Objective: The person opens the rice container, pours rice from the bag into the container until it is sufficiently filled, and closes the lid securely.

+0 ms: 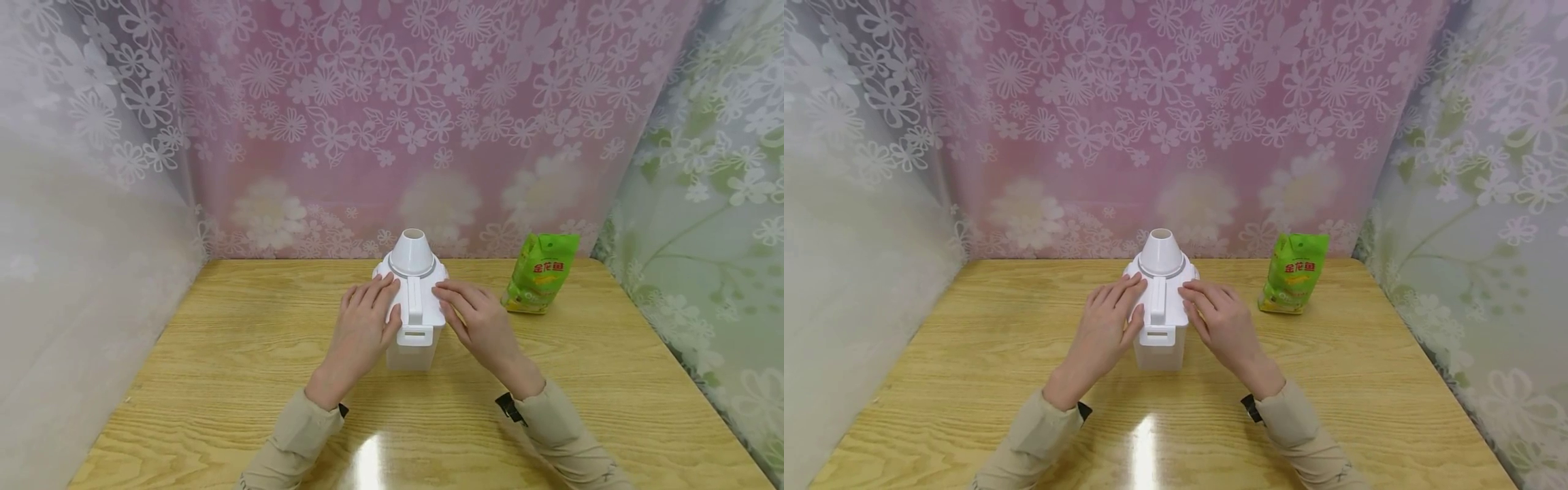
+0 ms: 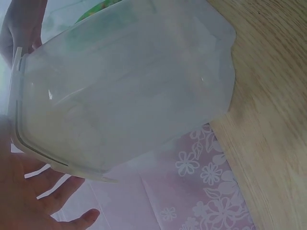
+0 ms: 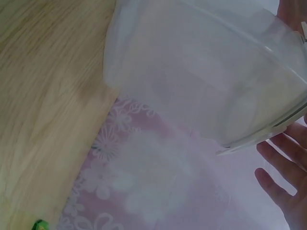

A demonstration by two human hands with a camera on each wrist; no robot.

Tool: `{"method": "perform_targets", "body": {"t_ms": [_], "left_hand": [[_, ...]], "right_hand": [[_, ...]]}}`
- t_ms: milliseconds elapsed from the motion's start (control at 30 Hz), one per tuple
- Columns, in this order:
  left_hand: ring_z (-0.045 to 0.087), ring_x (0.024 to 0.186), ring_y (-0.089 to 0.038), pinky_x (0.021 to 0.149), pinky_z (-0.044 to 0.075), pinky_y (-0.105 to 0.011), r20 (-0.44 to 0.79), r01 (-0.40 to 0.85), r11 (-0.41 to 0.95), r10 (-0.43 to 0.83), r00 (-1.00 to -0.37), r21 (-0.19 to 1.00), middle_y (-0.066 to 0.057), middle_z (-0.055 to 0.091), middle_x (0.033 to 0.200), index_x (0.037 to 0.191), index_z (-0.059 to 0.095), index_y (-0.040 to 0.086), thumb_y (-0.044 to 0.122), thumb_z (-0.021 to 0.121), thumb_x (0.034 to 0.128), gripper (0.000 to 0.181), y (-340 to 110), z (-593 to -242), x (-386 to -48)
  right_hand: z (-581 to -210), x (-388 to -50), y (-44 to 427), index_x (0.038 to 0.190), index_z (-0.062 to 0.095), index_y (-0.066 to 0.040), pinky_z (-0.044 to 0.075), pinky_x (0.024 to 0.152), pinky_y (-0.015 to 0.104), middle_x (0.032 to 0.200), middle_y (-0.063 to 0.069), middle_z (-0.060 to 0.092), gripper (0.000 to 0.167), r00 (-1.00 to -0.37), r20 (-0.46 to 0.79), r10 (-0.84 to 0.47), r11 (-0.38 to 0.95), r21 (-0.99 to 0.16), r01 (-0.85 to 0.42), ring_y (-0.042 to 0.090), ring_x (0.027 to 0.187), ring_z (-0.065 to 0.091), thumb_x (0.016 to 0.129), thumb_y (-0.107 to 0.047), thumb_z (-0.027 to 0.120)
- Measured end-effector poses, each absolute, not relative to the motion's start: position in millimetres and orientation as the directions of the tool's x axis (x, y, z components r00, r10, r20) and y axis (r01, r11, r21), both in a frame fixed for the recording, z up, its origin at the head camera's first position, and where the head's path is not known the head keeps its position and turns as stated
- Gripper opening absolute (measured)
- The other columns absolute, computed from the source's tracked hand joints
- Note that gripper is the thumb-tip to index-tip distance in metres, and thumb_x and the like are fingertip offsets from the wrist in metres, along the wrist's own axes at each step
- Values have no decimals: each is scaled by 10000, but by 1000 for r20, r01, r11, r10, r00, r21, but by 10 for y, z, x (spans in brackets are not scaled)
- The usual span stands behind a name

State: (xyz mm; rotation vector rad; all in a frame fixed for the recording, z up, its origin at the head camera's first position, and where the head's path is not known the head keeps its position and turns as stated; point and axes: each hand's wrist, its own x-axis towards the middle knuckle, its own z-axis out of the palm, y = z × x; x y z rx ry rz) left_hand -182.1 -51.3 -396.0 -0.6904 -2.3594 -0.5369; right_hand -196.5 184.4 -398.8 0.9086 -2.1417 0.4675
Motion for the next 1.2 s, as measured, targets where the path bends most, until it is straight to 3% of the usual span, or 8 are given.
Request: {"method": "perform_targets", "body": {"t_ms": [300, 500, 733, 933, 1033, 1200], "left_hand": [[565, 1284, -351, 1038, 430, -618, 611, 596, 743, 327, -721, 305, -108, 607, 1408, 1307, 637, 74, 231, 564, 1012, 342, -537, -3879, -1831], [661, 1120, -324, 972, 489, -548, 676, 588, 729, 239, -697, 349, -123, 682, 1255, 1273, 638, 51, 177, 602, 981, 319, -478, -3798, -1849], [694, 947, -306, 871, 546, -465, 774, 479, 862, 186, -605, 167, -104, 709, 1040, 1151, 668, 69, 387, 646, 951, 377, -292, -3648, -1810], [650, 832, -257, 733, 519, -380, 768, 393, 917, 205, -607, 66, -80, 651, 936, 1036, 658, 70, 594, 680, 866, 551, -170, -3686, -1774], [616, 786, -251, 686, 487, -356, 771, 358, 933, 200, -605, 39, -76, 629, 899, 979, 645, 57, 613, 690, 842, 575, -127, -3730, -1780], [586, 732, -240, 643, 466, -332, 783, 318, 948, 205, -587, -10, -61, 617, 829, 887, 628, 60, 512, 675, 857, 456, -66, -3783, -1801]], "right_hand": [[-3965, -1970, 1855, 1202, 709, -37, 525, 960, 458, 1242, 114, 685, 442, -473, 725, -501, 692, 7, -722, 289, 1078, 675, 1107, -334, 396], [-3963, -1959, 1844, 1201, 703, -22, 522, 967, 458, 1239, 122, 682, 439, -470, 719, -512, 693, 23, -720, 292, 1074, 676, 1109, -313, 388], [-3958, -1954, 1839, 1189, 704, -13, 532, 954, 463, 1224, 125, 684, 422, -454, 731, -509, 691, 32, -722, 296, 1049, 683, 1106, -297, 405], [-3981, -1959, 1834, 1195, 702, -25, 531, 968, 459, 1234, 115, 680, 394, -464, 726, -508, 693, 25, -720, 290, 1057, 684, 1103, -287, 422], [-3990, -1961, 1833, 1189, 704, -30, 534, 961, 458, 1231, 111, 681, 382, -462, 733, -500, 692, 18, -721, 289, 1055, 684, 1101, -282, 432], [-3990, -1960, 1837, 1192, 700, -27, 538, 952, 460, 1228, 115, 680, 267, -470, 738, -485, 689, -8, -724, 292, 1056, 684, 1054, -196, 546]]}}
